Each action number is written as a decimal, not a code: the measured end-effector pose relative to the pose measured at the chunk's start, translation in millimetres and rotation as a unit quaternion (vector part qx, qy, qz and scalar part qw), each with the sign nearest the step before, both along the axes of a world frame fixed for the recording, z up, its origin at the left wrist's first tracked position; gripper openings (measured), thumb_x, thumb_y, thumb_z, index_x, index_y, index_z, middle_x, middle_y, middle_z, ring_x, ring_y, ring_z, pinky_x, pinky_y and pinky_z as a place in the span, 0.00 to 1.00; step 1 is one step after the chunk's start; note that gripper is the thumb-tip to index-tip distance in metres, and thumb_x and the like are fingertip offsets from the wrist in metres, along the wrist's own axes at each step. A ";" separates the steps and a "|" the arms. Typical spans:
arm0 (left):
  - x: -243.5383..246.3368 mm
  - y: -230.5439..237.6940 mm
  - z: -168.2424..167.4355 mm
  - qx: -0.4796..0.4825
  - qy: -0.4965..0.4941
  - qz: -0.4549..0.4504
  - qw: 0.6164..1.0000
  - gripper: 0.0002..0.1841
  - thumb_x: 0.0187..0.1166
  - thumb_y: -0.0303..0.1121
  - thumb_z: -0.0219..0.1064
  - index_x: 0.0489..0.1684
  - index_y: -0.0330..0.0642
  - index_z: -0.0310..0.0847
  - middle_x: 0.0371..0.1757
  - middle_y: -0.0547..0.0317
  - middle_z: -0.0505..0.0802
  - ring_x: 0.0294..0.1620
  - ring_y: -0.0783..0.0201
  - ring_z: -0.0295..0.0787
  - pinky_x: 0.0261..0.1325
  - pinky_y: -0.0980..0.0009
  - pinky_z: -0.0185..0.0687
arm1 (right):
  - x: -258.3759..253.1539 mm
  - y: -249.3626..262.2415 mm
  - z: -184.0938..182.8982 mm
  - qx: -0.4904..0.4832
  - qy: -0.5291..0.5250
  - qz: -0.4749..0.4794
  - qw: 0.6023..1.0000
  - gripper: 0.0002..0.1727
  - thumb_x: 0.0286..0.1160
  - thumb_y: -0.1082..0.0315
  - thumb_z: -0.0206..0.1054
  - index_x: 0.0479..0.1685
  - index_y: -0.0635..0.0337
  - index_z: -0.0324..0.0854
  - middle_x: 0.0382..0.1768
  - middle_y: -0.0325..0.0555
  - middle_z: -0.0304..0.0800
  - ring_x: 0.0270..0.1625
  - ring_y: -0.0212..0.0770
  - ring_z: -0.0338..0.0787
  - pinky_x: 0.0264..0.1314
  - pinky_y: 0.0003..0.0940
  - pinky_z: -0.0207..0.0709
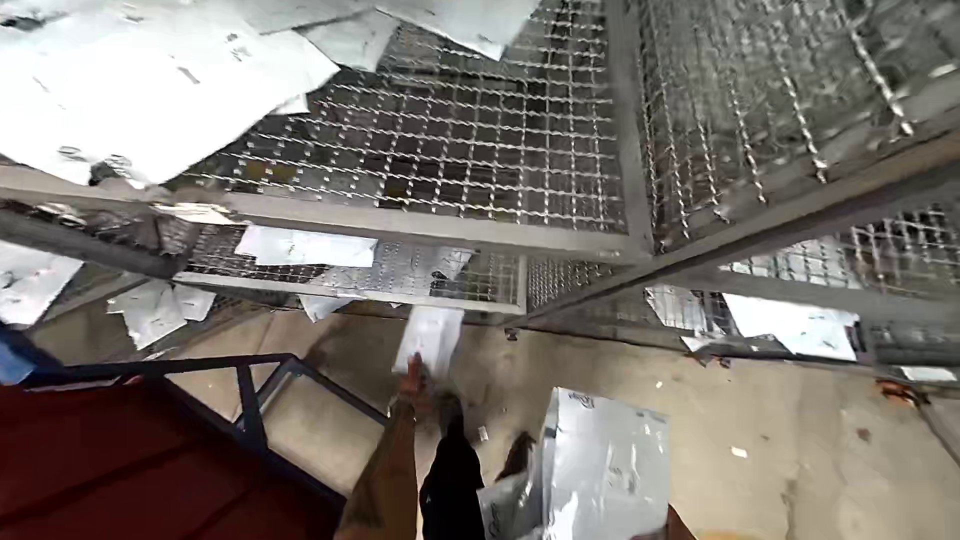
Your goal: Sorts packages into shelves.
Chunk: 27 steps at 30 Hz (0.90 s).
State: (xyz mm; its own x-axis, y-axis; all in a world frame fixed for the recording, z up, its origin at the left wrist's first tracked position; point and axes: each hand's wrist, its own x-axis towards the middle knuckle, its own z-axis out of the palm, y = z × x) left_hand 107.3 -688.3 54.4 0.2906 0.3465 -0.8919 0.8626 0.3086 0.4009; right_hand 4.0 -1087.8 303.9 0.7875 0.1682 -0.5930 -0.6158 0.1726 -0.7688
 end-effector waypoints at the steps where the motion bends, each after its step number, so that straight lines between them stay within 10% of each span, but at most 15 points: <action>1: 1.3 3.9 3.4 -0.025 0.011 -0.044 0.999 0.41 0.89 0.63 0.48 0.87 0.33 0.60 0.81 0.27 0.73 0.79 0.31 0.72 0.72 0.30 0.71 | -0.9 7.0 7.1 -0.014 0.014 -0.005 1.000 0.43 0.34 0.70 0.91 0.61 0.47 0.76 0.45 0.29 0.97 0.48 0.30 0.95 0.55 0.35 0.91; 5: -2.8 -6.2 50.1 -0.011 -0.045 -0.052 0.998 0.31 0.90 0.50 0.58 0.81 0.34 0.68 0.74 0.37 0.83 0.72 0.41 0.81 0.69 0.40 0.78 | 10.2 23.4 18.6 -0.001 0.050 0.002 0.999 0.45 0.31 0.68 0.92 0.62 0.57 0.75 0.43 0.39 0.97 0.44 0.38 0.97 0.52 0.40 0.93; 10: -6.8 -29.8 221.5 -0.072 -0.310 -0.116 0.941 0.28 0.92 0.50 0.50 0.75 0.35 0.74 0.60 0.49 0.93 0.57 0.54 0.93 0.60 0.56 0.89 | 41.4 26.6 28.4 0.011 0.030 0.084 0.996 0.43 0.38 0.71 0.90 0.63 0.61 0.74 0.45 0.41 0.97 0.48 0.39 0.96 0.56 0.40 0.92; 14: -12.0 -60.3 323.2 -0.002 -0.393 -0.327 0.860 0.44 0.56 0.45 0.87 0.78 0.43 0.73 0.59 0.54 0.91 0.54 0.58 0.92 0.55 0.59 0.93 | 59.0 27.6 44.5 0.049 -0.011 0.167 0.985 0.37 0.44 0.76 0.87 0.63 0.62 0.76 0.48 0.42 0.97 0.52 0.38 0.96 0.61 0.40 0.91; 16: -12.9 -75.5 342.6 0.058 -0.370 -0.393 0.840 0.43 0.47 0.46 0.92 0.71 0.50 0.81 0.57 0.59 0.93 0.55 0.63 0.92 0.59 0.58 0.92 | 57.8 29.2 49.3 0.076 -0.028 0.197 0.977 0.36 0.46 0.77 0.86 0.63 0.62 0.76 0.50 0.41 0.96 0.54 0.38 0.95 0.63 0.40 0.90; 20: -22.7 -96.1 349.1 0.113 -0.348 -0.403 0.839 0.15 0.64 0.41 0.85 0.46 0.50 0.94 0.39 0.63 0.97 0.41 0.67 0.94 0.52 0.58 0.91 | 47.2 26.5 49.7 0.080 -0.037 0.209 0.974 0.38 0.45 0.78 0.85 0.64 0.63 0.75 0.50 0.42 0.96 0.55 0.39 0.95 0.64 0.40 0.89; 24: -40.8 -110.6 343.4 0.155 -0.386 -0.312 0.854 0.07 0.74 0.37 0.78 0.31 0.45 0.91 0.29 0.63 0.93 0.32 0.68 0.90 0.41 0.63 0.87 | 43.5 19.9 50.8 0.069 -0.047 0.232 0.969 0.41 0.41 0.76 0.87 0.66 0.62 0.74 0.52 0.41 0.95 0.56 0.37 0.94 0.65 0.38 0.88; 27: -53.5 -113.0 350.3 0.135 -0.485 -0.235 0.831 0.05 0.78 0.30 0.71 0.32 0.41 0.85 0.54 0.59 0.96 0.57 0.65 0.93 0.61 0.62 0.90 | 46.4 19.3 57.9 0.083 -0.056 0.255 0.962 0.42 0.40 0.74 0.88 0.66 0.61 0.75 0.52 0.42 0.95 0.56 0.38 0.94 0.64 0.39 0.89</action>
